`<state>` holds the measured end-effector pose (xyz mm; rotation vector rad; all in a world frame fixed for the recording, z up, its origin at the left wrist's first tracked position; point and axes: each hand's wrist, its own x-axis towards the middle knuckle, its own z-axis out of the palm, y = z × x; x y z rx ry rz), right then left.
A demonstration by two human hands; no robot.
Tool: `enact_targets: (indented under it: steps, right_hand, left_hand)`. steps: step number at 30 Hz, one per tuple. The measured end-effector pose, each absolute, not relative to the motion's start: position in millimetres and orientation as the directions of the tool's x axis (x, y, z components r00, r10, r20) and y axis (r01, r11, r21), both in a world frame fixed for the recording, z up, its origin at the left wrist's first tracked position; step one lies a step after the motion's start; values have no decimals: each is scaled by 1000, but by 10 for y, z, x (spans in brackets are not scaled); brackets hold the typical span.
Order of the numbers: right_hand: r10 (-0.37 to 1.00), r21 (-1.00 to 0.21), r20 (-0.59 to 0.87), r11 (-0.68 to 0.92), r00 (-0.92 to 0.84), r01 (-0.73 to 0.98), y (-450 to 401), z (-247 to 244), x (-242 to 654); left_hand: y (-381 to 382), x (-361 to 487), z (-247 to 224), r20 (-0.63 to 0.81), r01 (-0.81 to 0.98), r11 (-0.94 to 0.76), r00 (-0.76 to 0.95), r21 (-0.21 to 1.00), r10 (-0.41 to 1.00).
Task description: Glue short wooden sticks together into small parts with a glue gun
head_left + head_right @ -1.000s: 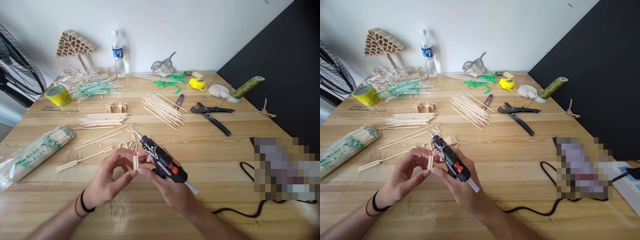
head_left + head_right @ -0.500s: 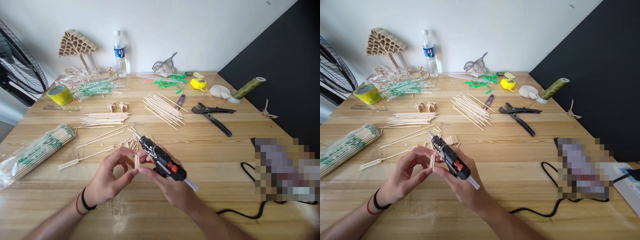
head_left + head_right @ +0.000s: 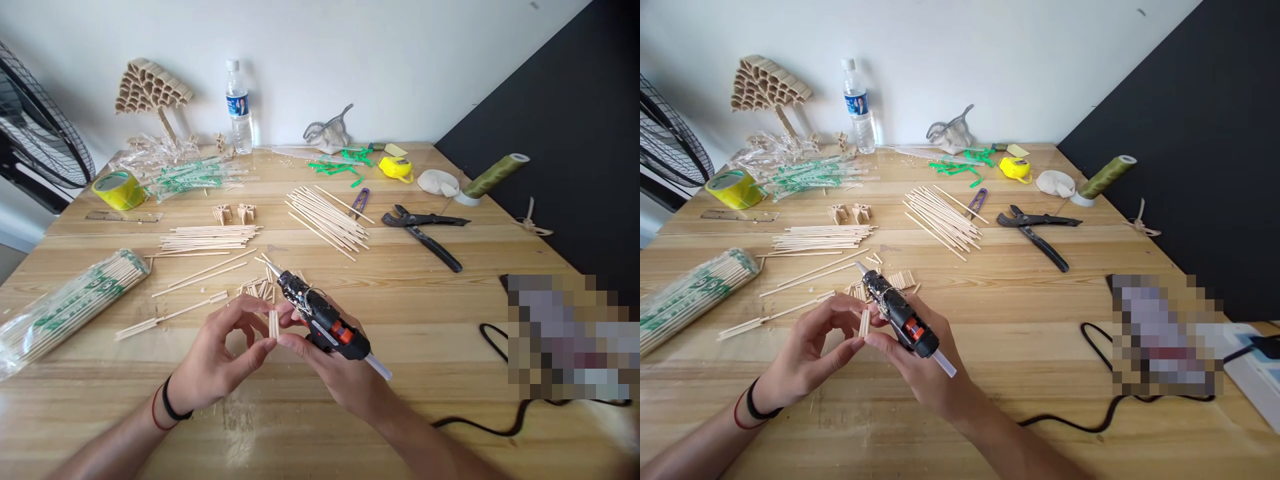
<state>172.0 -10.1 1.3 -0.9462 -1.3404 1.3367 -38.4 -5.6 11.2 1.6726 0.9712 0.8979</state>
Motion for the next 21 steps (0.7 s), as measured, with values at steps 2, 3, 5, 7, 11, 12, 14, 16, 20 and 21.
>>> enact_targets:
  steps: [2,3,5,7,11,12,14,16,20,21]
  right_hand:
    - [970,-991,108,88,-216,-99,-100,15,1721]
    - [972,-992,103,85,-213,-94,-100,16,1722]
    - [973,-993,92,74,-211,-90,-97,19,1721]
    - [972,-993,87,68,-217,-94,-94,21,1720]
    - [970,-994,98,85,-223,-68,-93,22,1718]
    - [972,-994,103,95,-211,-48,-94,22,1720]
    - [977,-992,125,125,-172,-6,-93,28,1731]
    - [980,-988,148,152,-132,18,-83,42,1751]
    - [989,-992,122,125,-84,30,-39,92,1801]
    - [991,-993,107,110,-79,39,-29,105,1812]
  left_hand:
    - [-57,-383,114,117,188,-211,414,959,903]
    - [-56,-382,117,118,186,-211,415,960,902]
    - [-54,-376,126,123,182,-213,409,960,904]
    - [-50,-371,134,126,177,-212,401,961,907]
    - [-38,-385,123,66,135,-133,412,982,909]
    - [-33,-394,113,29,103,-79,421,992,907]
    - [-21,-414,89,-37,0,41,440,999,897]
    - [-5,-430,70,-48,-132,119,447,984,893]
    - [25,-439,75,-30,-320,178,419,931,908]
    - [33,-439,81,-31,-348,189,412,918,911]
